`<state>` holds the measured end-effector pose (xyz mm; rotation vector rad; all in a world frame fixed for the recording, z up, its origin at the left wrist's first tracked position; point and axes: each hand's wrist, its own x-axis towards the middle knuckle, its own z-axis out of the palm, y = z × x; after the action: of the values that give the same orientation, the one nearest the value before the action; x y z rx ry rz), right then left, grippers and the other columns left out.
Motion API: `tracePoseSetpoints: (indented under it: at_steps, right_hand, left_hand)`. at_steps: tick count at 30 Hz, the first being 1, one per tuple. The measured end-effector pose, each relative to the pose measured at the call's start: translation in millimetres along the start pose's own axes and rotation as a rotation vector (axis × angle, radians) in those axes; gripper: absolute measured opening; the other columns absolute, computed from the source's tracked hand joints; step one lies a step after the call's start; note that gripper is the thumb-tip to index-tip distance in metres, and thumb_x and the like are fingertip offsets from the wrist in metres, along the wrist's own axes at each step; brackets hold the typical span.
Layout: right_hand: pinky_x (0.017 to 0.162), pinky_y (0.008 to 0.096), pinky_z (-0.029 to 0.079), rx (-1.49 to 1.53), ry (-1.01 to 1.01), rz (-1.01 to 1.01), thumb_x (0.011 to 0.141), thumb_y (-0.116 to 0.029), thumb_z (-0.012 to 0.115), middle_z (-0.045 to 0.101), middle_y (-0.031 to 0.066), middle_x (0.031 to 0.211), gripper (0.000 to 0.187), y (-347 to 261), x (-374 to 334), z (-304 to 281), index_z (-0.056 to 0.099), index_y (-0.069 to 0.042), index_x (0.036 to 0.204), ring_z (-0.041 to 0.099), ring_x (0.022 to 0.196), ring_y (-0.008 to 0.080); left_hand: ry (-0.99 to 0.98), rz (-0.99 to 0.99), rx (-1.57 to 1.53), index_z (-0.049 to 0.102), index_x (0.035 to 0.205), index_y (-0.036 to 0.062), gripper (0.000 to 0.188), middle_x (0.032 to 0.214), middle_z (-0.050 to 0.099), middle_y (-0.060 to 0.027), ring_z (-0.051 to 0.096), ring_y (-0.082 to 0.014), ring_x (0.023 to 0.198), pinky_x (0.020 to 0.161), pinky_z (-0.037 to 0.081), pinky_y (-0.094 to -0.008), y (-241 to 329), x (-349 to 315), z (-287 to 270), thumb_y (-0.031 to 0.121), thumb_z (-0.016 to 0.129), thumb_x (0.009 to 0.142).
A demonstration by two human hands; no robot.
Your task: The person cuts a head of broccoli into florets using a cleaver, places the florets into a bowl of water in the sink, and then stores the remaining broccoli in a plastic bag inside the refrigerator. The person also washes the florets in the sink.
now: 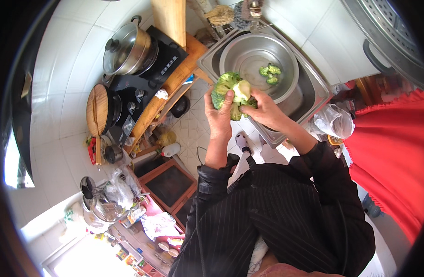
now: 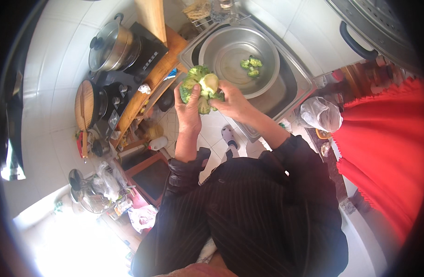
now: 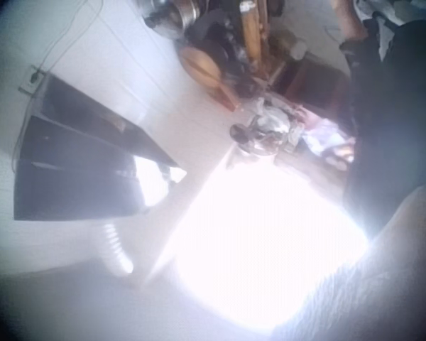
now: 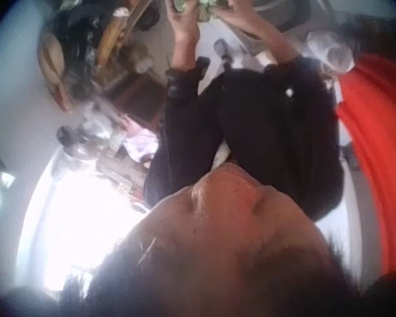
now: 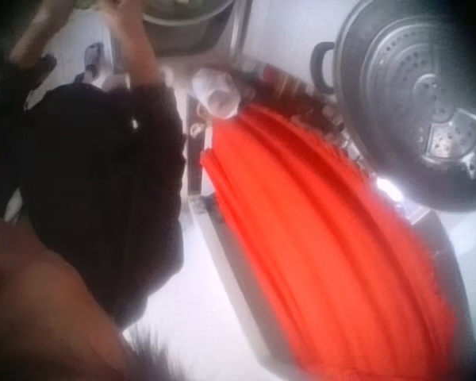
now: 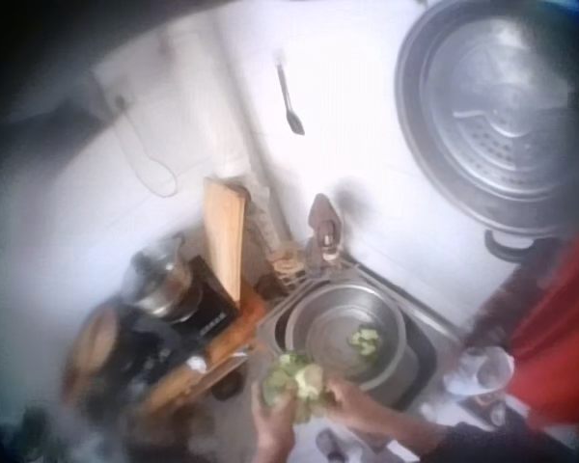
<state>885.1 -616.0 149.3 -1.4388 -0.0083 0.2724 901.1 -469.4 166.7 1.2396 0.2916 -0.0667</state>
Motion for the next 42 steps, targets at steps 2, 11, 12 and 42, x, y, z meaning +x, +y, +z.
tracePoseSetpoints:
  at_steps: [2,11,12,42]
  right_hand:
    - [0.084,0.0313,0.046,0.007,0.061,0.041,0.078,-0.009,0.067,0.059,0.0109,0.105,0.046,2.9,-1.0,2.7,0.056,0.002,0.121,0.056,0.096,0.0166]
    - [0.082,0.0344,0.049,-0.081,0.220,-0.091,0.077,-0.011,0.066,0.055,0.0130,0.108,0.046,26.6,-2.3,15.8,0.055,0.002,0.119,0.058,0.095,0.0236]
    - [0.077,0.0326,0.050,-0.027,0.194,-0.045,0.077,-0.011,0.066,0.055,0.0123,0.108,0.046,26.4,-3.0,15.1,0.054,0.002,0.120,0.059,0.091,0.0215]
    - [0.055,0.0256,0.052,0.199,-0.001,0.183,0.082,-0.012,0.068,0.059,0.0069,0.108,0.052,7.1,-5.2,-17.9,0.048,-0.004,0.130,0.060,0.079,0.0109]
  left_hand:
    - [0.010,0.002,0.020,0.046,0.130,0.0091,0.054,0.115,0.060,-0.0061,0.057,-0.0161,0.105,0.090,0.049,-0.0321,-3.0,1.6,-1.5,0.017,0.076,0.086]
    - [-0.076,-0.118,-0.177,0.047,0.129,0.0079,0.044,0.117,0.058,-0.0052,0.058,-0.0165,0.104,0.089,0.050,-0.0312,-17.0,2.6,-7.1,0.017,0.069,0.092]
    - [-0.055,-0.110,-0.162,0.047,0.130,0.0071,0.046,0.117,0.059,-0.0054,0.058,-0.0162,0.104,0.089,0.050,-0.0309,-19.7,3.0,-6.9,0.018,0.070,0.091]
    - [-0.115,-0.061,0.150,0.046,0.134,-0.0002,0.063,0.116,0.061,-0.0097,0.058,-0.0163,0.104,0.087,0.050,-0.0300,-19.6,16.2,12.1,0.026,0.076,0.086]
